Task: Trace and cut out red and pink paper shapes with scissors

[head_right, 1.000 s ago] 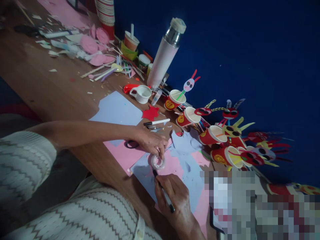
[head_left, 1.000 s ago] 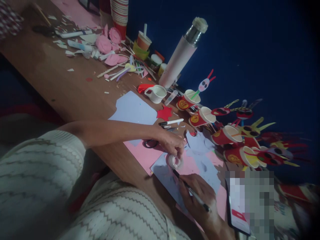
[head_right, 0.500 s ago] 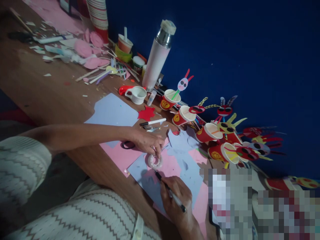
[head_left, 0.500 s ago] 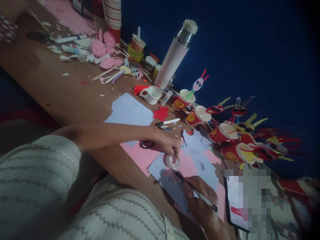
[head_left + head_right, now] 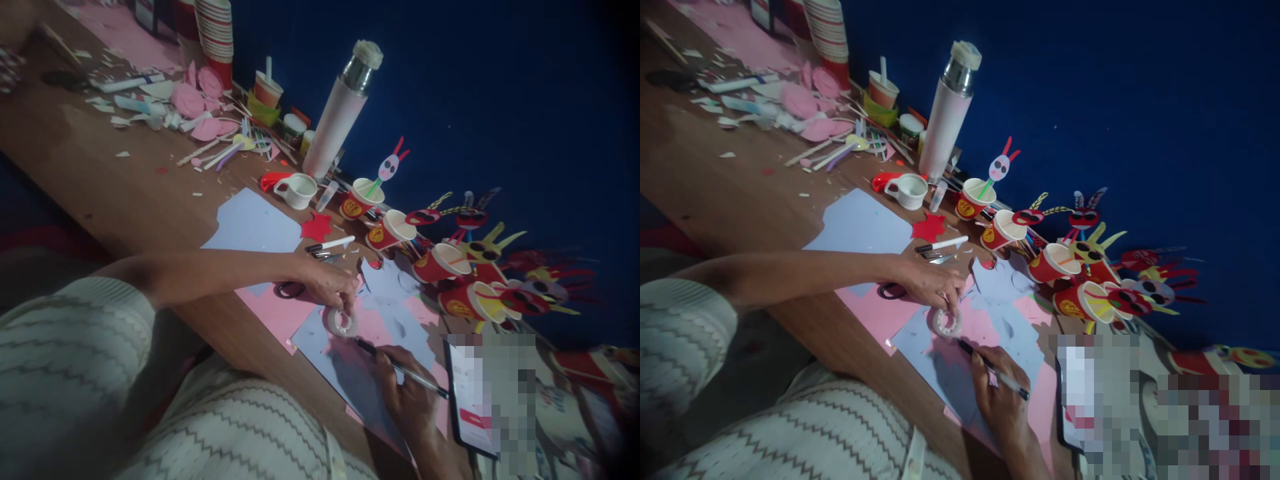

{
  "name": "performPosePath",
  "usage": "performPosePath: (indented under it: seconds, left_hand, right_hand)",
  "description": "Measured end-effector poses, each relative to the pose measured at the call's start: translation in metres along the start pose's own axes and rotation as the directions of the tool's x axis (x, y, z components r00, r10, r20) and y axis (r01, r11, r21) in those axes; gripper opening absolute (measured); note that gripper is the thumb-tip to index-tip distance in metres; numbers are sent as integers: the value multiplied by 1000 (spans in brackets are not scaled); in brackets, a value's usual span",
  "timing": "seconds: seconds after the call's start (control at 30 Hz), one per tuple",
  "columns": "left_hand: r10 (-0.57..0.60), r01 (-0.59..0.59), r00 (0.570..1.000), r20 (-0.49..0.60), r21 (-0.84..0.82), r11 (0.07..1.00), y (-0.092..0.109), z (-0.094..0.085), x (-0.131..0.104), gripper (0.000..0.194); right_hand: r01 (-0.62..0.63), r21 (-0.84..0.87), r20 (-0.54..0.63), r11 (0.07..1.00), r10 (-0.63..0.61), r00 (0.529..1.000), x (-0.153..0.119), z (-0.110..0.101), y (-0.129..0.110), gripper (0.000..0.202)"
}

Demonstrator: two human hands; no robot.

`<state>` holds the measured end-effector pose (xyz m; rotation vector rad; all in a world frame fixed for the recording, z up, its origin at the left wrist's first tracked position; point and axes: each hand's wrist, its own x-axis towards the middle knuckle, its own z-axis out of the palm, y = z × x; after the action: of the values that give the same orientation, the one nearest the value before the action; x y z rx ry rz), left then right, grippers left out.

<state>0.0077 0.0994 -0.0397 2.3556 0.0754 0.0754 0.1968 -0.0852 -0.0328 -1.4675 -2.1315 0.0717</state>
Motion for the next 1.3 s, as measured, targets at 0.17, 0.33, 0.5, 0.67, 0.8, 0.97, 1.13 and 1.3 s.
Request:
performPosePath:
  seconds: [0.17,0.33,0.5,0.67,0.8,0.97,1.13,1.3]
  left_hand:
    - [-6,6,1000,4,-2,1000,-1,1,0,33]
    - [-16,16,1000,8,9,1000,2,-1,-1,33]
    - [-24,23,999,28,12,1000,4,-5,-4,34]
    - [-50,49,998,35,27,998,9,-6,-5,33]
    - [-80,79,996,25,38,996,15,-7,-5,34]
    - [-97,95,995,29,57,994,21,-11,-5,36]
    - [-149,149,989,-6,51,987,24,-8,-3,33]
    - [-258,260,962,-92,8,966,22,-9,-4,25]
  right_hand:
    - [-20,-3,-32,1000,20,999,3,0,0,11]
    - [-58,11,-41,998,59,997,5,0,1,13]
    - [-122,45,-46,992,124,991,8,2,3,15]
    - [-275,129,-109,953,290,951,6,-6,2,16]
    - [-451,464,-95,762,549,830,4,-9,5,18]
    - [-456,613,-134,645,654,745,-2,0,15,20]
    - [-442,704,-126,556,710,693,-3,5,16,19]
    - [-425,749,-101,508,721,685,1,-2,16,21]
